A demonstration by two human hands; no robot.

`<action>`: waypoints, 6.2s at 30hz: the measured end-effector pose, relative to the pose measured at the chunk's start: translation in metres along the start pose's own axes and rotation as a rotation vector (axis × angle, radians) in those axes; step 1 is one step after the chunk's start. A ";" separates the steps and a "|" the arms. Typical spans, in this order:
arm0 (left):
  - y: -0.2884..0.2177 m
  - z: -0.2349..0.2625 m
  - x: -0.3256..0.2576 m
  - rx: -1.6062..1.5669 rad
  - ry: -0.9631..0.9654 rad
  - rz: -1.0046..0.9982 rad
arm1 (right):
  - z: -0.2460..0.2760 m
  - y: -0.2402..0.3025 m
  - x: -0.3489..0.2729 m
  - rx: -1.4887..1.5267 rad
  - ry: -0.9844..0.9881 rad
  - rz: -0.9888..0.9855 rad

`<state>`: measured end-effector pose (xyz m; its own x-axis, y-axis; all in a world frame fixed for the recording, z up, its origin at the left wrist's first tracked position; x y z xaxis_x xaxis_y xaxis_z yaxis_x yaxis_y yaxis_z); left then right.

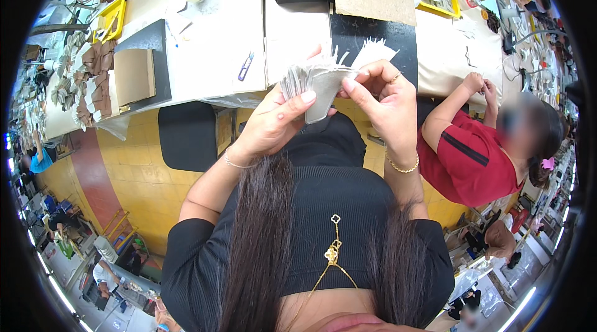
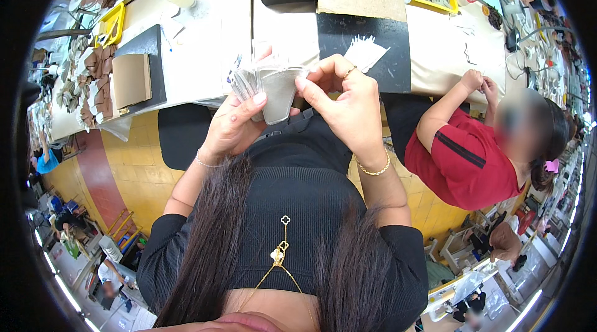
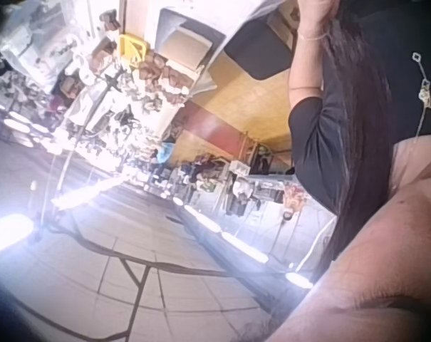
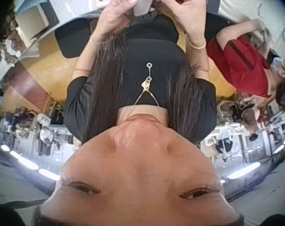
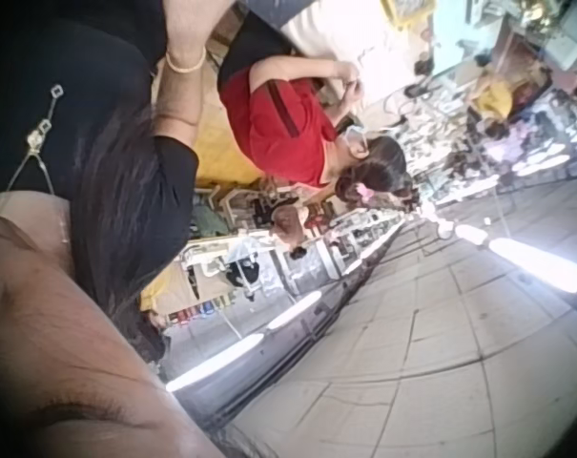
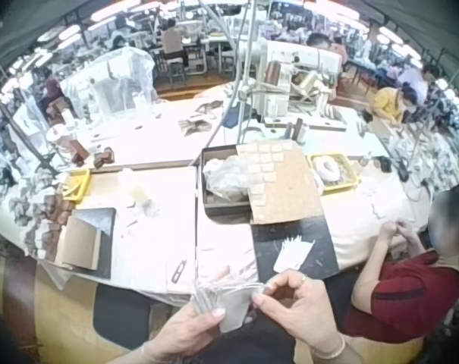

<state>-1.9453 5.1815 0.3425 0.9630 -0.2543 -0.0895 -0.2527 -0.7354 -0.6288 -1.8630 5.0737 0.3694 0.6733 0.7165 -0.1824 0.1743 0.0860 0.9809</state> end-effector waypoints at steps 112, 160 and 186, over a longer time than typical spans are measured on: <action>0.018 0.059 0.003 -0.294 -0.188 -0.014 | -0.052 -0.006 0.030 -0.049 0.490 -0.023; 0.010 0.021 0.016 -0.048 0.051 0.152 | -0.046 0.051 0.042 -0.686 0.453 0.249; 0.013 -0.001 0.014 -0.145 0.051 0.198 | -0.030 0.072 0.042 -0.728 0.330 0.341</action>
<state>-1.9355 5.1681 0.3340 0.8883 -0.4312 -0.1581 -0.4503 -0.7496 -0.4852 -1.8437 5.1302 0.4344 0.3429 0.9381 0.0479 -0.5782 0.1707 0.7978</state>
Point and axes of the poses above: each hand's wrist, its own x-axis towards the middle knuckle, its own z-axis out of the back of the hand, y = z × x, the point moved 10 cm from there along x, towards the middle knuckle, and after that the axes turned 15 degrees about y, right-handed, at the moved point
